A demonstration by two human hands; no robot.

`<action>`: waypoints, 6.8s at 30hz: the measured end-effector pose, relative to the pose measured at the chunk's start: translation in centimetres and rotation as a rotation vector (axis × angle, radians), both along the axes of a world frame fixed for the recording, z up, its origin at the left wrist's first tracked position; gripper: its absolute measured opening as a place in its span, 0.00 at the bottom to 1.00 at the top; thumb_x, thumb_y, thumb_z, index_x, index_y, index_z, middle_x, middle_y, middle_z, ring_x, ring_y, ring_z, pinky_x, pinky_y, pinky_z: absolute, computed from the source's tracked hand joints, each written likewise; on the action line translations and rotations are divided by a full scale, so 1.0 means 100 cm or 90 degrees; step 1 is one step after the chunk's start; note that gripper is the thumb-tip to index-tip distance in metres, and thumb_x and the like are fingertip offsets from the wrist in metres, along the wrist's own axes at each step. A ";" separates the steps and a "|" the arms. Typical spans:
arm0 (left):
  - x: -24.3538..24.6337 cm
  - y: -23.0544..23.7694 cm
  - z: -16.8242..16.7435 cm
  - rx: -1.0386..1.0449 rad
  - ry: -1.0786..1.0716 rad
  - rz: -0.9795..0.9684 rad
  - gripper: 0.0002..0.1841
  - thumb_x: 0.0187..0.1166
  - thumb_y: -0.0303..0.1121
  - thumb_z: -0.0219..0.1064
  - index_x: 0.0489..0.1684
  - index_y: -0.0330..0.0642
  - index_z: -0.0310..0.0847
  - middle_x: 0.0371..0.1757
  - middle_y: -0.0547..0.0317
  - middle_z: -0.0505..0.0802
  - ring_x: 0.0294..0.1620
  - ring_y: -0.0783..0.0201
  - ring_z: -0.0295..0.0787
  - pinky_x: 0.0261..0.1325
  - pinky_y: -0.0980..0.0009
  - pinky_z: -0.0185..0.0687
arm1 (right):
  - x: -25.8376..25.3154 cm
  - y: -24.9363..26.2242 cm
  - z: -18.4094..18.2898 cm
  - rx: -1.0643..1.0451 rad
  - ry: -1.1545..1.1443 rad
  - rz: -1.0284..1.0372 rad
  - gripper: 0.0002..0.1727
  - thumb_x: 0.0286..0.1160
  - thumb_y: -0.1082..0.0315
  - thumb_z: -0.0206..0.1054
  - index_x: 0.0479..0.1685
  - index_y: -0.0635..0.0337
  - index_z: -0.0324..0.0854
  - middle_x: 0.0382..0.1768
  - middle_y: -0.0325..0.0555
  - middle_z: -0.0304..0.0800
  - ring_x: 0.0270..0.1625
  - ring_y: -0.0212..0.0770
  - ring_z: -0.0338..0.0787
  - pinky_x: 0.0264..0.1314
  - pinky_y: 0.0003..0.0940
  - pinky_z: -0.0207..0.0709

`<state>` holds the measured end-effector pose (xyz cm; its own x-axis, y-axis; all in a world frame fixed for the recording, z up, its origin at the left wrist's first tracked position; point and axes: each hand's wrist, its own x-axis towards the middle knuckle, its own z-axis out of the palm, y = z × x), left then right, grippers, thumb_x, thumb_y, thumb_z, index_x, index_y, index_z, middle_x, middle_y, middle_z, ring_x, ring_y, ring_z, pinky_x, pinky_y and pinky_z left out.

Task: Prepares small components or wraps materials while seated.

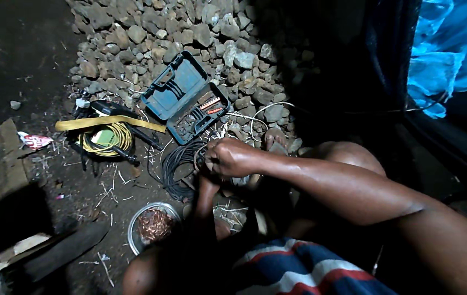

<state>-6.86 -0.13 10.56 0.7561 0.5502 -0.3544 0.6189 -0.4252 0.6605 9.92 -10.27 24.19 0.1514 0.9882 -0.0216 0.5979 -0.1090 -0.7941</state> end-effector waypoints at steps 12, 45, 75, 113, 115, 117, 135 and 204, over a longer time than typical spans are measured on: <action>-0.022 0.053 0.058 -0.417 -0.127 0.008 0.13 0.89 0.36 0.53 0.36 0.48 0.83 0.20 0.71 0.84 0.17 0.76 0.74 0.22 0.76 0.75 | 0.000 -0.007 0.007 0.380 -0.015 -0.016 0.09 0.69 0.64 0.72 0.42 0.56 0.94 0.45 0.41 0.93 0.55 0.37 0.90 0.61 0.37 0.85; -0.052 0.043 0.083 -0.264 -0.046 -0.126 0.25 0.88 0.54 0.59 0.66 0.41 0.84 0.56 0.56 0.93 0.60 0.70 0.89 0.70 0.62 0.84 | -0.028 0.019 -0.014 0.058 0.317 -0.134 0.07 0.83 0.67 0.69 0.50 0.55 0.91 0.38 0.36 0.94 0.34 0.30 0.90 0.37 0.28 0.88; -0.045 0.033 0.066 -0.453 -0.272 0.233 0.10 0.78 0.21 0.68 0.53 0.34 0.78 0.47 0.46 0.90 0.43 0.52 0.94 0.54 0.55 0.94 | -0.031 0.017 -0.044 -0.182 -0.153 -0.027 0.11 0.75 0.57 0.73 0.48 0.50 0.89 0.41 0.46 0.91 0.41 0.51 0.92 0.43 0.58 0.85; -0.046 0.041 0.058 -0.094 -0.123 -0.070 0.14 0.78 0.32 0.71 0.58 0.40 0.90 0.64 0.54 0.92 0.69 0.62 0.85 0.76 0.57 0.79 | -0.017 0.016 -0.022 -0.061 0.162 -0.062 0.05 0.80 0.66 0.69 0.42 0.50 0.91 0.27 0.33 0.89 0.24 0.29 0.84 0.27 0.31 0.82; -0.042 0.045 0.072 -0.150 -0.061 0.030 0.09 0.81 0.35 0.69 0.46 0.40 0.90 0.39 0.55 0.93 0.41 0.64 0.90 0.50 0.58 0.88 | -0.009 0.018 -0.021 -0.040 0.258 -0.146 0.06 0.82 0.65 0.68 0.43 0.52 0.90 0.25 0.35 0.87 0.20 0.30 0.81 0.22 0.29 0.77; -0.039 0.049 0.078 -0.217 -0.032 0.085 0.15 0.85 0.44 0.66 0.50 0.40 0.87 0.38 0.54 0.93 0.40 0.63 0.91 0.49 0.57 0.89 | -0.004 0.018 -0.021 0.002 0.345 -0.217 0.09 0.85 0.61 0.66 0.48 0.54 0.89 0.30 0.39 0.88 0.24 0.34 0.83 0.25 0.30 0.80; -0.066 0.063 0.134 -0.221 -0.343 0.103 0.20 0.88 0.40 0.63 0.43 0.25 0.85 0.39 0.44 0.91 0.41 0.60 0.88 0.52 0.61 0.84 | -0.038 0.051 -0.012 0.137 0.112 -0.097 0.19 0.86 0.60 0.63 0.61 0.68 0.83 0.48 0.45 0.90 0.41 0.22 0.87 0.49 0.22 0.85; -0.129 0.085 0.155 -0.183 -0.473 0.195 0.13 0.88 0.27 0.59 0.60 0.28 0.84 0.58 0.42 0.91 0.60 0.59 0.88 0.68 0.60 0.83 | -0.101 0.081 0.008 0.199 0.017 0.014 0.22 0.81 0.53 0.68 0.57 0.65 0.87 0.53 0.52 0.93 0.55 0.35 0.91 0.64 0.36 0.85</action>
